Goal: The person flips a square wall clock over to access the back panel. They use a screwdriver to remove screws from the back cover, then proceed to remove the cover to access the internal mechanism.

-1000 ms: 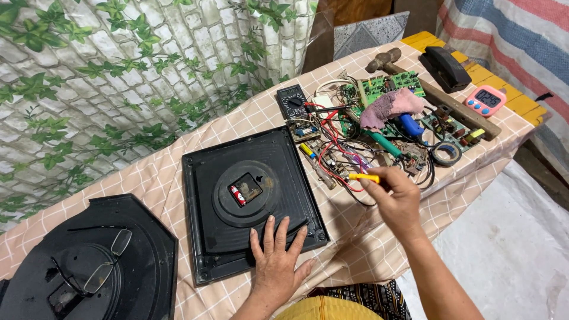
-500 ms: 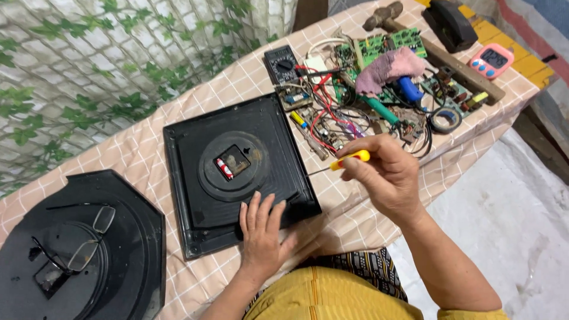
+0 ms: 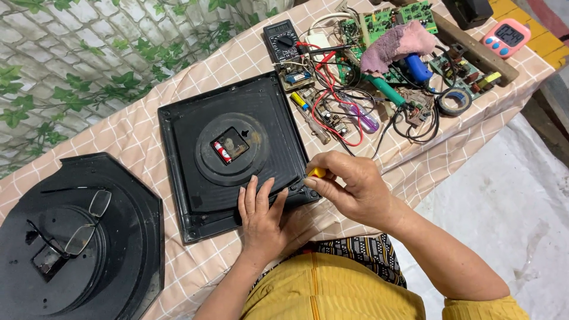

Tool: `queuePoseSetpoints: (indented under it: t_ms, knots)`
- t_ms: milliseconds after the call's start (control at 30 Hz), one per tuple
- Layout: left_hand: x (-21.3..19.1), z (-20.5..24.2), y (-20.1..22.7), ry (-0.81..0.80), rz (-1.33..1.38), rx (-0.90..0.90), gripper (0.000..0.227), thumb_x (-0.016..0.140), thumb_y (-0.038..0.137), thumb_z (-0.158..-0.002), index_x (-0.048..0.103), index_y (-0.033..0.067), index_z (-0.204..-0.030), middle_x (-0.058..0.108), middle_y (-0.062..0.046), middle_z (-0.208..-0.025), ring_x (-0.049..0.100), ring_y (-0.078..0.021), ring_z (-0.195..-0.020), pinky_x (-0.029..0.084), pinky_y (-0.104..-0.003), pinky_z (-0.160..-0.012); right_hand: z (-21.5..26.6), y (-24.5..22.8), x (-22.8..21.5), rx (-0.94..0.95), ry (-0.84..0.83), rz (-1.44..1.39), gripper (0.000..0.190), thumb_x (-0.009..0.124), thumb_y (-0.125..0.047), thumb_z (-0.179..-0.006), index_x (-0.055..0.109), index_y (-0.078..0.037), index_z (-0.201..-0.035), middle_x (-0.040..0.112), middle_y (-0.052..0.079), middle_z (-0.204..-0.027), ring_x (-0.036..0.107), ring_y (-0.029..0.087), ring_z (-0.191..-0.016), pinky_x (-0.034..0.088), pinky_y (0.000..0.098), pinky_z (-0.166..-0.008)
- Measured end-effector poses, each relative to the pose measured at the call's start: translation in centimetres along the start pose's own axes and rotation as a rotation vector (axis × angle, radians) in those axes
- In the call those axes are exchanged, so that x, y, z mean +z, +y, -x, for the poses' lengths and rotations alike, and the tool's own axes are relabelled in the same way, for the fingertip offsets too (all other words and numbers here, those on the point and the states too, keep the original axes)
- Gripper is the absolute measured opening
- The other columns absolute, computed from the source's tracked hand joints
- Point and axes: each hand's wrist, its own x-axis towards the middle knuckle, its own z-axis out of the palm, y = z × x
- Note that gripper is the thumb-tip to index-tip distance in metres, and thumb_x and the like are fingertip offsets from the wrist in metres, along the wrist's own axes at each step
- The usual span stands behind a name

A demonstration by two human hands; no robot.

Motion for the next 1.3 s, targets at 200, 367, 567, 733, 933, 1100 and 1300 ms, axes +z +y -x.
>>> queuePoseSetpoints:
  t_ms: [200,367,567,733,933,1100,1300]
  knots:
    - [0.0,-0.1,0.2,-0.034,-0.029,0.014,0.053,0.058,0.056,-0.095,0.070,0.0117,-0.121,0.052,-0.018,-0.145,0.034,-0.0501,-0.145,0.017,-0.066,-0.118,0.6,1.8,1.2,-0.024,-0.058,0.089,0.014,0.076,-0.008,-0.089,0.071,-0.002,-0.101,0.069,0.014,-0.068,0.071,0.031,-0.058,0.058,0.0374,-0.059]
    - [0.3,0.1,0.0,-0.067,-0.075,0.007,0.055,0.059,0.059,-0.092,0.070,0.0145,-0.122,0.049,-0.016,-0.147,0.032,-0.0478,-0.147,0.015,-0.066,-0.118,0.3,1.8,1.6,-0.011,-0.093,0.110,0.012,0.075,-0.004,-0.088,0.070,-0.001,-0.099,0.071,0.016,-0.068,0.073,0.034,-0.059,0.059,0.0404,-0.058]
    - [-0.9,-0.8,0.9,-0.063,-0.079,0.008,0.055,0.054,0.060,-0.096,0.070,0.0163,-0.125,0.049,-0.016,-0.147,0.031,-0.0475,-0.147,0.014,-0.066,-0.118,0.2,2.3,1.9,-0.009,-0.098,0.106,0.012,0.076,-0.005,-0.089,0.070,-0.002,-0.099,0.071,0.015,-0.069,0.073,0.033,-0.061,0.060,0.0403,-0.058]
    - [0.5,0.2,-0.1,-0.059,-0.091,0.007,0.056,0.055,0.062,-0.095,0.070,0.0163,-0.123,0.049,-0.016,-0.147,0.031,-0.0466,-0.147,0.015,-0.066,-0.118,0.1,2.5,1.9,-0.008,-0.100,0.115,0.013,0.075,-0.005,-0.089,0.070,-0.002,-0.100,0.071,0.016,-0.070,0.074,0.034,-0.062,0.060,0.0410,-0.059]
    - [0.1,-0.2,0.2,-0.059,-0.087,0.001,0.056,0.054,0.062,-0.094,0.070,0.0177,-0.125,0.049,-0.016,-0.148,0.031,-0.0458,-0.148,0.014,-0.065,-0.119,0.0,2.3,2.0,0.002,-0.103,0.109,0.012,0.075,-0.006,-0.089,0.071,-0.003,-0.100,0.072,0.016,-0.071,0.074,0.033,-0.063,0.060,0.0405,-0.060]
    - [-0.2,-0.4,0.3,-0.063,-0.097,0.002,0.057,0.053,0.063,-0.094,0.070,0.0183,-0.125,0.049,-0.015,-0.147,0.031,-0.0456,-0.147,0.014,-0.065,-0.119,0.1,2.5,2.0,0.012,-0.108,0.103,0.012,0.075,-0.005,-0.089,0.071,-0.003,-0.099,0.072,0.016,-0.071,0.074,0.033,-0.062,0.061,0.0403,-0.059]
    - [0.3,0.0,0.1,-0.050,-0.098,0.002,0.055,0.056,0.061,-0.093,0.070,0.0179,-0.124,0.050,-0.016,-0.146,0.032,-0.0456,-0.147,0.015,-0.065,-0.118,0.1,2.5,2.0,0.029,-0.109,0.099,0.012,0.075,-0.005,-0.089,0.071,-0.003,-0.100,0.072,0.017,-0.072,0.075,0.033,-0.064,0.061,0.0406,-0.060]
